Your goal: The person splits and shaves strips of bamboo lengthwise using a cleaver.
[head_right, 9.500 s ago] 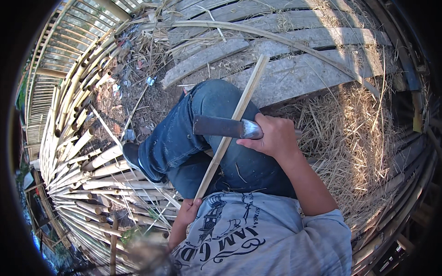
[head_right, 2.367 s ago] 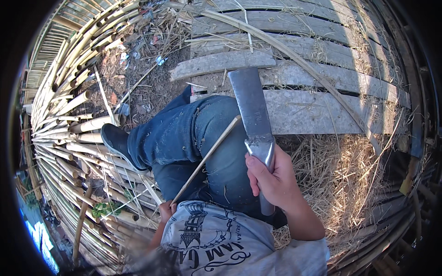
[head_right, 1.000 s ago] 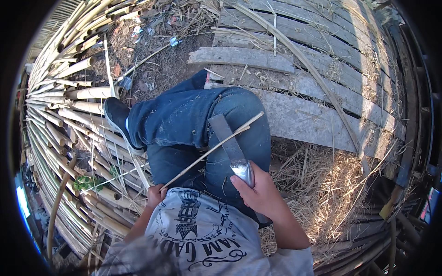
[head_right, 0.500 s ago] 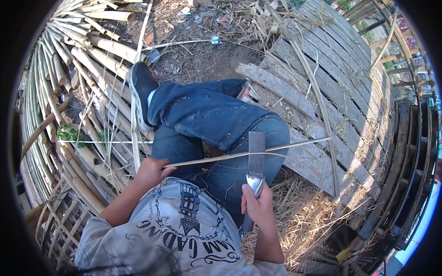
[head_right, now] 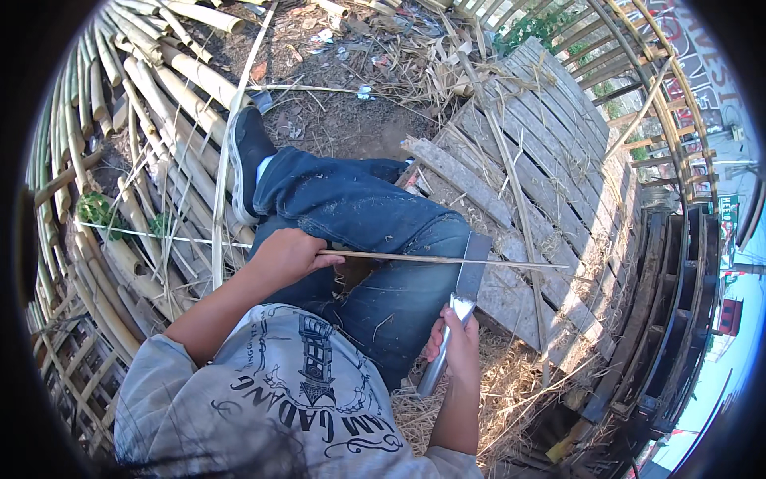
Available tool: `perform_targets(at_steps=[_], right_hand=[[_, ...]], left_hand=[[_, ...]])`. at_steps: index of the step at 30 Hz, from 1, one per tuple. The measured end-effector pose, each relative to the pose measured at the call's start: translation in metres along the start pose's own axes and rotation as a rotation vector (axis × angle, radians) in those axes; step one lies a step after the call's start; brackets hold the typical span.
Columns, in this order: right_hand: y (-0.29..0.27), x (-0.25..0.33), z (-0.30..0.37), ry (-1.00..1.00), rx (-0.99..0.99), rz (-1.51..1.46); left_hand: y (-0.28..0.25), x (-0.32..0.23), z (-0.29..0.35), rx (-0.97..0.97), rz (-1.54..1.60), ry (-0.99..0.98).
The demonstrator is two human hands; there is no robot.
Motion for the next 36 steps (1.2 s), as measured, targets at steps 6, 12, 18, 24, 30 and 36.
perform_targets(at_steps=[6,12,18,24,30,36], right_hand=[[0.011,-0.004,0.003,0.073,0.193,-0.167],[0.023,0.004,0.006,-0.06,0.058,-0.153],[0.003,0.005,0.004,-0.112,-0.118,-0.022],[-0.004,0.003,-0.001,-0.153,-0.118,-0.175],[-0.004,0.004,-0.003,-0.101,-0.066,-0.053],[0.009,-0.014,-0.004,-0.031,0.051,0.081]], left_hand=[[-0.003,-0.005,-0.005,-0.049,-0.056,0.065],[-0.003,-0.003,-0.008,-0.057,-0.089,0.092],[-0.006,-0.007,-0.003,-0.039,-0.139,0.08],[-0.006,-0.01,-0.005,-0.048,-0.141,0.087],[-0.008,-0.006,-0.008,-0.055,-0.165,0.106],[-0.005,-0.006,-0.011,-0.053,-0.182,0.125]])
Point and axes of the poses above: each hand's wrist, its own z-axis away from the middle knuckle, its own y-axis out of the palm, x = y × z, the point moved 9 cm from there along -z, towards the middle knuckle, and after that the axes turned 2 degrees about x, right-handed, at the moved point
